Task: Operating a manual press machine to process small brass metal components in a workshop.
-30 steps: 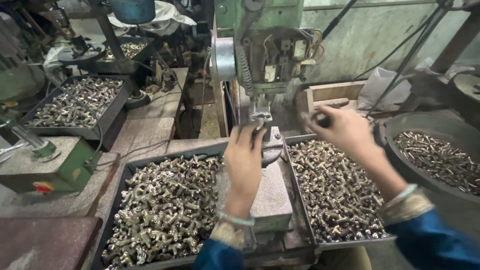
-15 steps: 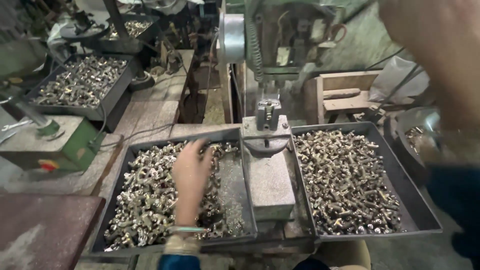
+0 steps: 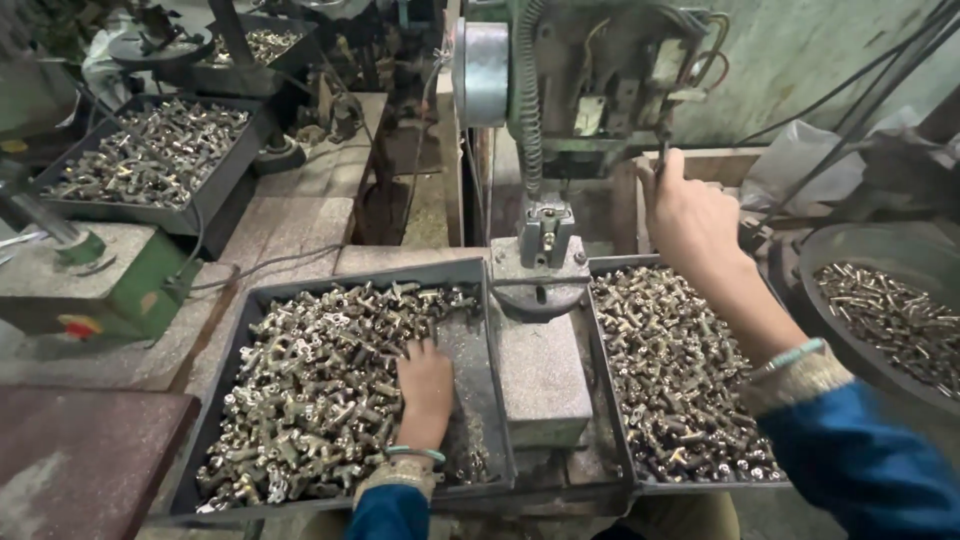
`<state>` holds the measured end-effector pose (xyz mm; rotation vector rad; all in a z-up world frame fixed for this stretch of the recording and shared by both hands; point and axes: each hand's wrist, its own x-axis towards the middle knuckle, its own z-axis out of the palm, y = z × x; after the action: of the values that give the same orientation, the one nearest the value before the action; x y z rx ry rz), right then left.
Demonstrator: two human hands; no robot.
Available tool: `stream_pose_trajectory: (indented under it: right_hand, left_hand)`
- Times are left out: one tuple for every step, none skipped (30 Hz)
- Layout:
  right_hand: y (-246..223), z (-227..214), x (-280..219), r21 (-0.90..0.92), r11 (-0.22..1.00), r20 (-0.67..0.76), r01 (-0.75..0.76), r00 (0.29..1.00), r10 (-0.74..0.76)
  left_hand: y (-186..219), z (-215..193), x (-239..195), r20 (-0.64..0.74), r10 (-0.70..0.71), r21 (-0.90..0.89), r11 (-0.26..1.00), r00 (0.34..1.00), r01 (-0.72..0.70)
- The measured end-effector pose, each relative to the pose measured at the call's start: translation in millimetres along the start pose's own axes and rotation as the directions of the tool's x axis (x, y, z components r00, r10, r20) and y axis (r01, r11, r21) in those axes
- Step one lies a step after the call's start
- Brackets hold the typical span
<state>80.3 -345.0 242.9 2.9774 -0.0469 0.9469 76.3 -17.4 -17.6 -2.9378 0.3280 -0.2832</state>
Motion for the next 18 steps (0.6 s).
stream_pose_trajectory:
  right_hand:
    - [3.0,6.0,1.3,0.010,1.000,-0.043,0.006,0.999,-0.006]
    - [6.3,11.7,2.5,0.019,1.000,-0.086,0.013,0.996,-0.011]
    - [5.6,10.6,-13.9,0.011,1.000,-0.091,0.009,0.996,-0.008]
    - [4.9,9.7,-30.7,0.344,0.939,-0.110,-0.017,0.992,0.059]
    - [2.1,10.5,-48.6,0.642,0.767,-0.102,-0.030,0.987,0.124]
    - [-9.9,2.1,-58.3,0.640,0.768,-0.104,-0.031,0.986,0.127]
    - [-23.1,-5.9,-62.5,0.693,0.721,-0.109,0.022,0.991,0.075]
    - [-36.1,-13.8,-66.5,0.741,0.667,-0.118,0.073,0.993,0.023]
    - [-47.9,-23.1,-62.9,0.743,0.665,-0.124,0.075,0.992,0.027]
    - [-59.7,-31.8,-59.5,0.625,0.752,-0.233,0.212,0.969,-0.079]
    - [-71.5,-40.5,-59.6,0.483,0.810,-0.315,0.334,0.929,-0.196]
    - [-73.1,-34.8,-52.9,0.485,0.810,-0.314,0.330,0.930,-0.191]
    - [-74.9,-29.1,-44.5,0.319,0.896,-0.190,0.311,0.947,-0.261]
    - [-77.4,-23.2,-36.0,0.136,0.943,-0.052,0.304,0.953,-0.300]
    - [-76.5,-24.3,-36.5,0.139,0.941,-0.054,0.309,0.951,-0.304]
    - [-75.9,-25.3,-36.7,0.229,0.915,-0.131,0.333,0.942,-0.310]
    - [-75.5,-25.8,-36.5,0.316,0.878,-0.207,0.359,0.929,-0.306]
    - [-74.3,-36.4,-40.0,0.319,0.875,-0.210,0.363,0.928,-0.309]
  left_hand:
    - [1.4,19.9,0.0,-0.038,-0.032,0.004,0.999,0.999,0.032]
    - [3.0,39.7,0.1,-0.076,-0.063,0.007,0.998,0.995,0.064]
    - [2.2,39.4,0.4,-0.083,-0.058,0.002,0.998,0.995,0.058]
    - [1.6,39.2,0.2,-0.104,-0.063,-0.027,0.998,0.993,0.061]
    - [-1.4,39.8,-3.0,-0.120,-0.072,-0.052,0.996,0.990,0.066]
    - [-0.6,20.4,-11.5,-0.122,-0.069,-0.053,0.997,0.990,0.063]
    - [-3.7,-1.3,-13.2,-0.194,-0.074,-0.096,0.994,0.978,0.056]
    - [-6.5,-23.2,-15.0,-0.265,-0.079,-0.138,0.989,0.961,0.043]
    - [-6.6,-41.8,-16.7,-0.271,-0.077,-0.133,0.990,0.960,0.042]
    - [-6.5,-59.8,-18.3,-0.342,-0.121,-0.231,0.972,0.932,0.041]
    - [-5.2,-76.2,-24.5,-0.398,-0.169,-0.328,0.944,0.902,0.032]
    - [-2.4,-92.8,-27.0,-0.397,-0.164,-0.324,0.946,0.903,0.030]
    - [0.7,-109.3,-28.7,-0.399,-0.225,-0.489,0.872,0.889,0.002]
    - [3.3,-125.6,-30.3,-0.389,-0.285,-0.637,0.770,0.876,-0.032]
    - [7.0,-150.3,-34.8,-0.389,-0.290,-0.637,0.771,0.874,-0.028]
    - [10.5,-174.9,-38.9,-0.444,-0.303,-0.724,0.675,0.843,-0.139]
    - [13.6,-199.3,-42.5,-0.494,-0.324,-0.785,0.566,0.806,-0.253]
    - [18.3,-212.4,-39.5,-0.495,-0.328,-0.783,0.569,0.804,-0.251]
